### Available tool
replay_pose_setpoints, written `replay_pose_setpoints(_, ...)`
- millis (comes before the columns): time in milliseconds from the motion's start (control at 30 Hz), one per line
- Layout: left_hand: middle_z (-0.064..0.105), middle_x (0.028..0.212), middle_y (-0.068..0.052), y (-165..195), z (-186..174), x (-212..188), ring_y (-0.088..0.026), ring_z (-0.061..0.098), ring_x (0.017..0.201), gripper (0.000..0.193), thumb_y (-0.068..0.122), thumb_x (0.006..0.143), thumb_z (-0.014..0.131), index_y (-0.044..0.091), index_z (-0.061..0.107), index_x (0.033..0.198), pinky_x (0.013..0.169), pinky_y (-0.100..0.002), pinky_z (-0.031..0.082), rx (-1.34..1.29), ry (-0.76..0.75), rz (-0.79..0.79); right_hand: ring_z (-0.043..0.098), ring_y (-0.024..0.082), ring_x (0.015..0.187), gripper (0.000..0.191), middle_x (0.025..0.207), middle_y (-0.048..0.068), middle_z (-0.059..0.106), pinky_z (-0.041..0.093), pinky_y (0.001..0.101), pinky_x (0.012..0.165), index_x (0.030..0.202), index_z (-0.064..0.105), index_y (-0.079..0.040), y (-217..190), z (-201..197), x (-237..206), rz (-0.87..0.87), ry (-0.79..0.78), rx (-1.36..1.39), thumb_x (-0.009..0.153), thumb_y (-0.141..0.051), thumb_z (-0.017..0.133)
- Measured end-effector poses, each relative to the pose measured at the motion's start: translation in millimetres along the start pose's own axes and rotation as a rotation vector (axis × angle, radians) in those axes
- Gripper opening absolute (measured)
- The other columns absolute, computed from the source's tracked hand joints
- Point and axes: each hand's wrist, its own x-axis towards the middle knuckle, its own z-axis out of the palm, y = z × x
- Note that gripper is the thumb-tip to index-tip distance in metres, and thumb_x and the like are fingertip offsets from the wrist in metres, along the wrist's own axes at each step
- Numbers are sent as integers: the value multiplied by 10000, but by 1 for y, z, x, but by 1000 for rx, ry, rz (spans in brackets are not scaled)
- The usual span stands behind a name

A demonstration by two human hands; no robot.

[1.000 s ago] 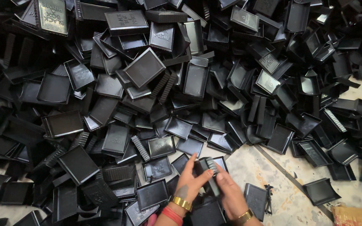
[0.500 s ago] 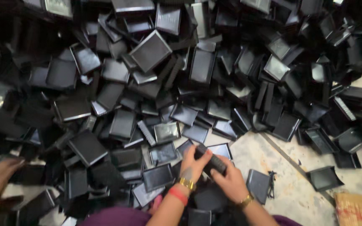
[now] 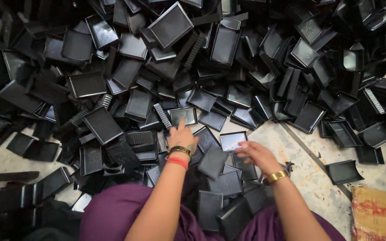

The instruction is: The person sits on the floor surrounded by a large pile of black plastic box parts. They repeatedly pick up a base and a lid, align them, and snap them together to form a complete box, then place the assembled unit aside.

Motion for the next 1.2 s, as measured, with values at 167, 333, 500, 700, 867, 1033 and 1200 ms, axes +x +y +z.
replay_pose_setpoints(167,602,1306,-58,3,8,0,-356,569,1138,378,309,832,762,72,712,1122,897,-458,528,-1,61,-46,641,159,976,485,1161,127,738,506,305,844,1366,669,-77,13,21,4,-92,-215,-86,956,-337,672)
replay_pose_setpoints(333,728,1066,-101,42,-5,-29,-316,684,987,262,290,855,754,69,783,992,878,-405,545,-453,174,308,603,131,1197,644,1296,-5,629,485,314,1008,1474,450,-188,6,25,-7,-334,-96,111,879,-245,693)
replay_pose_setpoints(500,740,917,-28,55,-10,-43,-158,685,844,301,365,938,695,90,787,1018,763,-290,540,-1145,-655,319,596,311,1179,651,1302,168,620,483,450,1012,1514,404,-50,5,32,-14,-297,-207,640,920,-151,651)
replay_pose_setpoints(700,771,838,-60,12,-35,-2,-192,721,795,423,465,915,700,61,825,923,731,-326,545,-990,-8,101,516,479,1311,631,1450,315,507,445,582,1060,1436,462,58,-16,18,-13,-175,-253,948,858,-155,599)
replay_pose_setpoints(867,583,1324,-140,-46,-77,23,-367,548,1190,649,329,688,869,207,603,1268,947,-483,490,-118,503,-103,531,470,1320,609,1437,298,537,438,674,1032,1386,480,95,-31,6,-21,-171,-280,1106,854,-182,584)
replay_pose_setpoints(1033,494,1375,-199,-77,-123,28,-419,501,1234,899,194,704,838,187,392,1484,946,-515,508,99,360,-354,603,430,1218,556,1318,225,614,503,621,974,1367,493,16,-28,4,-17,-183,-156,936,839,-137,580)
replay_pose_setpoints(1200,531,1312,-185,-47,-145,-3,-417,511,1218,930,244,675,807,83,364,1478,1034,-486,470,-93,454,-181,683,380,1106,511,1213,168,652,559,552,869,1309,508,-95,-19,2,-9,-200,-8,784,804,-91,589)
